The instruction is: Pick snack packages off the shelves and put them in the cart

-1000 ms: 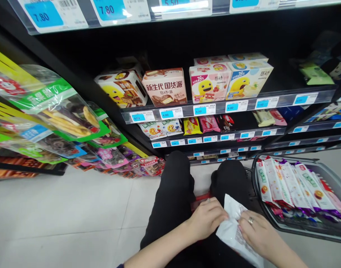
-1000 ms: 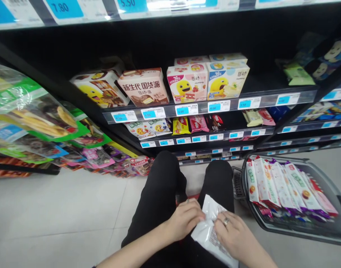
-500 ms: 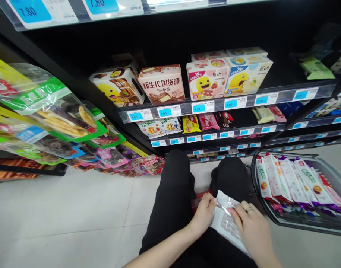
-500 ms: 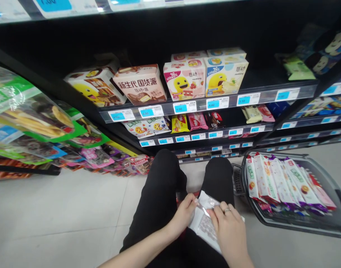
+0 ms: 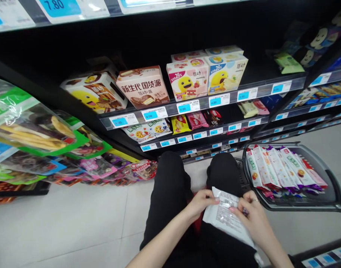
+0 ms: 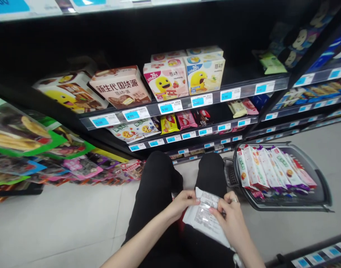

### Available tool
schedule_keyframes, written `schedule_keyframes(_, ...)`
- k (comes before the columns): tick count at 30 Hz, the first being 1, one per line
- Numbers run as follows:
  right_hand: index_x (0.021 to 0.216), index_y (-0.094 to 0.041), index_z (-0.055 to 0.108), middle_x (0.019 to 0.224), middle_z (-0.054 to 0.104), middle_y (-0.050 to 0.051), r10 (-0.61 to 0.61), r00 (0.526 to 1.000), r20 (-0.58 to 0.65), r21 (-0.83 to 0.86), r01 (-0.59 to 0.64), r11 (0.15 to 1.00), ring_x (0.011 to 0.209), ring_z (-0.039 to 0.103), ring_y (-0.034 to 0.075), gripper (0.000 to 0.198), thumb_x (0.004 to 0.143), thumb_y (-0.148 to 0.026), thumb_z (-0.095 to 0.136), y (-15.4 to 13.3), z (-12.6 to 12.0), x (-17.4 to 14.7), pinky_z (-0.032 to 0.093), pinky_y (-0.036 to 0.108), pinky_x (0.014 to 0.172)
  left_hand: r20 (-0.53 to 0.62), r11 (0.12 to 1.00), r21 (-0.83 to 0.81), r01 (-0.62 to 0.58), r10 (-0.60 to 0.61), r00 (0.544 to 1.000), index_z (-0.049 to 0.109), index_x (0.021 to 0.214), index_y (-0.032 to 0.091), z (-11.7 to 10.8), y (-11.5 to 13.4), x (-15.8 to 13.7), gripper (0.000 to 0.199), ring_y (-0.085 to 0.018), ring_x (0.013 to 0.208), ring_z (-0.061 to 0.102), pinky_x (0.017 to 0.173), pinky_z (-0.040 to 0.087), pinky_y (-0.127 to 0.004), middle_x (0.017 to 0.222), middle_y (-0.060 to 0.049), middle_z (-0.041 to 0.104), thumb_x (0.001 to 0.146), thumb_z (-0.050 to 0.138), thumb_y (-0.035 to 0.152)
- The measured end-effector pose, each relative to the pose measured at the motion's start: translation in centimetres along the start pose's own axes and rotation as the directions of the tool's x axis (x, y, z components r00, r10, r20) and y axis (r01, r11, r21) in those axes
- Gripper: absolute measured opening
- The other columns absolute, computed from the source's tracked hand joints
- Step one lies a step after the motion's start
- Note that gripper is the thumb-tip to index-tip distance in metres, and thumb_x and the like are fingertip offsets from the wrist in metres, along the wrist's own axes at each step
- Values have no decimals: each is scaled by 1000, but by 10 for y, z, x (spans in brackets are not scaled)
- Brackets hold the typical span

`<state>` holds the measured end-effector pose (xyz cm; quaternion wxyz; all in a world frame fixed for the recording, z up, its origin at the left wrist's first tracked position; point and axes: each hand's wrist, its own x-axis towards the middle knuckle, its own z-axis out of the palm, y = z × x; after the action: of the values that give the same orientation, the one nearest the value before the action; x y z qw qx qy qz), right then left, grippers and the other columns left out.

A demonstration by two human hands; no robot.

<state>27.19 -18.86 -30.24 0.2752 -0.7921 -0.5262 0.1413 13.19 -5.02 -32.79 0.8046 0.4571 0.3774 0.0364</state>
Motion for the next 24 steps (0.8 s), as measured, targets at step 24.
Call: schedule_keyframes(24,82,-14,67,77,66,8,629,724,285,898,-431,89,68,59,22,41,68,-53,65,13,-2,-30,45,27,56,0,933,-360,26,-27,1000,69,86,10,8,15,-26,39,-17,62,61,62,45,-25,71,-9,67,67,68,45)
